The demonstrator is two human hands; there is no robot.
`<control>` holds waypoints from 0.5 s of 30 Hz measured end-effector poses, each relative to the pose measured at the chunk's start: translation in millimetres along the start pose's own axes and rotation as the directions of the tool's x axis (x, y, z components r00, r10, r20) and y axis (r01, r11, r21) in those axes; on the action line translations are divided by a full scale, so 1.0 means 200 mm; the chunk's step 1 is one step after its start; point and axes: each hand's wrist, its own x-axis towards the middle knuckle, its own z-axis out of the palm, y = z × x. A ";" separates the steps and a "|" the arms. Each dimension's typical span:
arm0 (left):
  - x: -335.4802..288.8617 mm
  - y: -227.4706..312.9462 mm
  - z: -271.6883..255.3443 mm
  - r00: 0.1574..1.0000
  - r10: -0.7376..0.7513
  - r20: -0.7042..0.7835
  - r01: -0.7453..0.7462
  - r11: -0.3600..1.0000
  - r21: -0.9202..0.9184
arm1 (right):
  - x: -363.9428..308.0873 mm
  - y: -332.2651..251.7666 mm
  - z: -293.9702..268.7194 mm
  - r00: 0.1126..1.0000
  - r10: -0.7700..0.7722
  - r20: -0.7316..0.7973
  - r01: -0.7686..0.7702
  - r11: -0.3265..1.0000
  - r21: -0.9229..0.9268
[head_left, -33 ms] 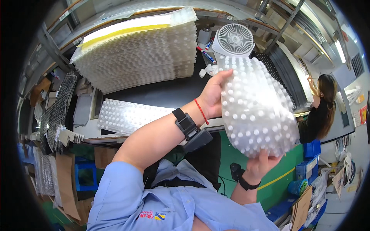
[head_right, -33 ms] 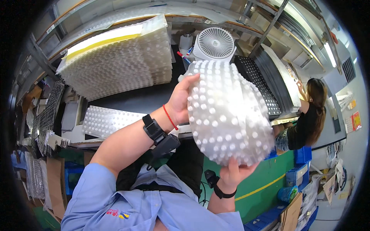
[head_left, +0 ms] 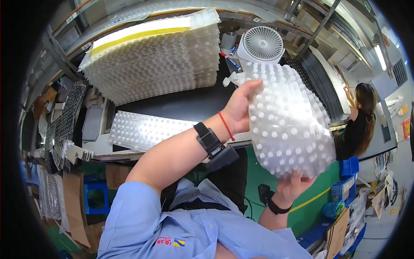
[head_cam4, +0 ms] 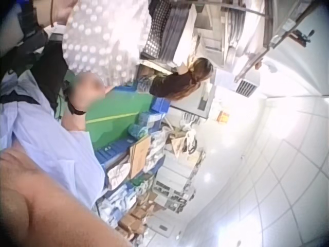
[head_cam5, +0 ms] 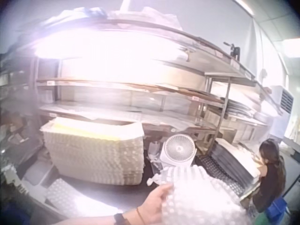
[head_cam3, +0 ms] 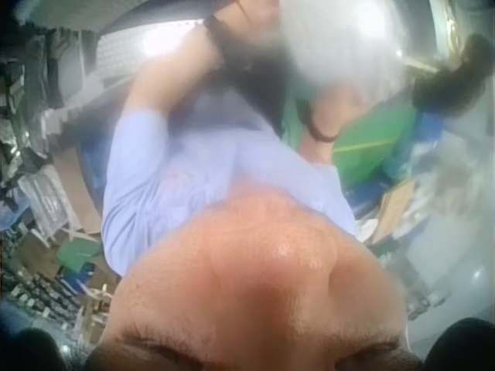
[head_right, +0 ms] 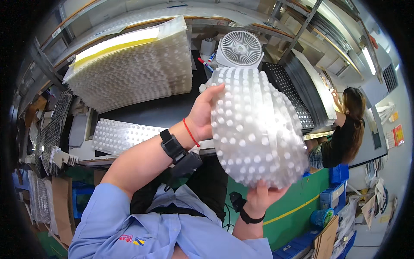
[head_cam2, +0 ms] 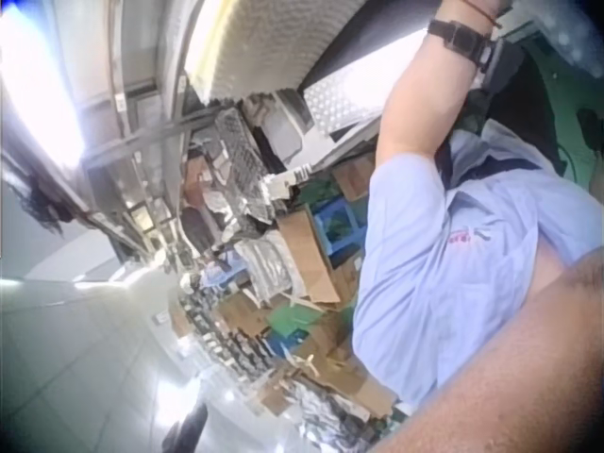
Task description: Inspecting and sorting translucent sheets with circular patterns.
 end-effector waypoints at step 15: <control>-0.24 -0.23 0.21 0.899 -0.035 0.436 -0.047 0.983 0.177 | -0.26 -0.06 -0.51 0.975 0.136 0.174 -0.188 0.925 0.331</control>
